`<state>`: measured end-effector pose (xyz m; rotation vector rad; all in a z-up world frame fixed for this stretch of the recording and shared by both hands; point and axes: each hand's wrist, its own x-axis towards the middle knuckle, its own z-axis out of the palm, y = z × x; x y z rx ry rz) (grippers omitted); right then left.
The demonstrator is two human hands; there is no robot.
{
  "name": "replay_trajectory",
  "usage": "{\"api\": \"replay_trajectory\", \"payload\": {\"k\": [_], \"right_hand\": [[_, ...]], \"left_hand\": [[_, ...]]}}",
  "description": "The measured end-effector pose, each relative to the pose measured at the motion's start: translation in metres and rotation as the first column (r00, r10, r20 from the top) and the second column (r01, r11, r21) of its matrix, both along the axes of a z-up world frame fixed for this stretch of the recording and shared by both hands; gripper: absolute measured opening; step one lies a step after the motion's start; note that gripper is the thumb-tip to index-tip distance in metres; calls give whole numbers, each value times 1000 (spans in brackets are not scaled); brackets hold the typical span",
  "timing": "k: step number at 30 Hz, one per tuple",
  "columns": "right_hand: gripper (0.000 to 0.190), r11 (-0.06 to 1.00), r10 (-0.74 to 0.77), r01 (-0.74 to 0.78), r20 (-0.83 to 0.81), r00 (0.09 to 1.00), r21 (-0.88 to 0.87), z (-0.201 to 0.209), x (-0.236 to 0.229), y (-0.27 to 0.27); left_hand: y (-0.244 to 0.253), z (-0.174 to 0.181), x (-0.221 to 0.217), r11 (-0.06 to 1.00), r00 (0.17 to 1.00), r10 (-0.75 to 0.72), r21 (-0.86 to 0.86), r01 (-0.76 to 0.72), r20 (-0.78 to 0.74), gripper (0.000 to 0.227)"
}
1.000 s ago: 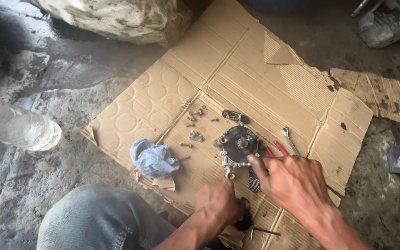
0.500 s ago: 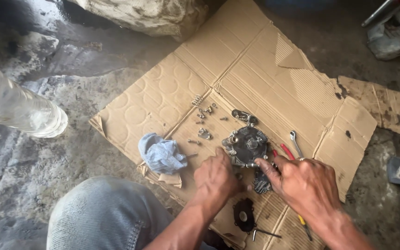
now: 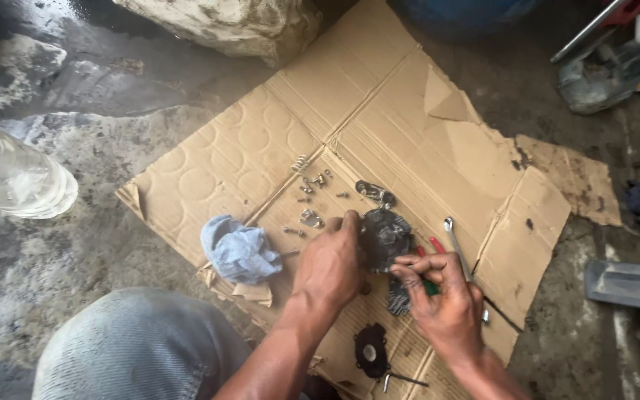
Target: Disassembling a mechanical component, likely a carburetor or pump, using various tools.
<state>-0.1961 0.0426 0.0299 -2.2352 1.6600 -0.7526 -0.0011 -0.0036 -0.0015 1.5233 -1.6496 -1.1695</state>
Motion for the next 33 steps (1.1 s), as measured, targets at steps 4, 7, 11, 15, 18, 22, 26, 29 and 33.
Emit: {"api": "replay_trajectory", "payload": {"k": [4,7,11,15,18,22,26,29,33], "right_hand": [[17,969,-185,187,24,982,-161,-2,23,10],[16,957,-151,203,246,957,-205,-16,22,18],[12,924,-194,260,244,950,-279,-26,32,16],[14,884,-254,407,494,831,-229,-36,39,13],[17,884,-272,418,496,825,-211,-20,50,11],[10,931,-191,308,459,868,-195,-14,50,15],[12,917,-251,359,447,859,-175,-17,50,11],[8,892,-319,439,538,780,-109,-8,50,9],[13,897,-282,390,412,866,-206,-1,51,9]], "left_hand": [[-3,4,3,997,994,-64,52,60,91,44],[-2,5,4,999,995,-41,29,38,94,54],[0,0,3,993,984,-92,87,79,153,55],[-3,8,-1,998,980,-42,50,33,192,65],[-3,17,3,996,976,-35,86,17,214,56],[-5,15,5,996,979,-31,84,14,203,45],[-12,10,8,999,983,-32,-1,32,178,40],[-15,16,7,991,968,-114,88,96,223,30],[-18,20,9,995,957,-99,54,88,273,28]]}}
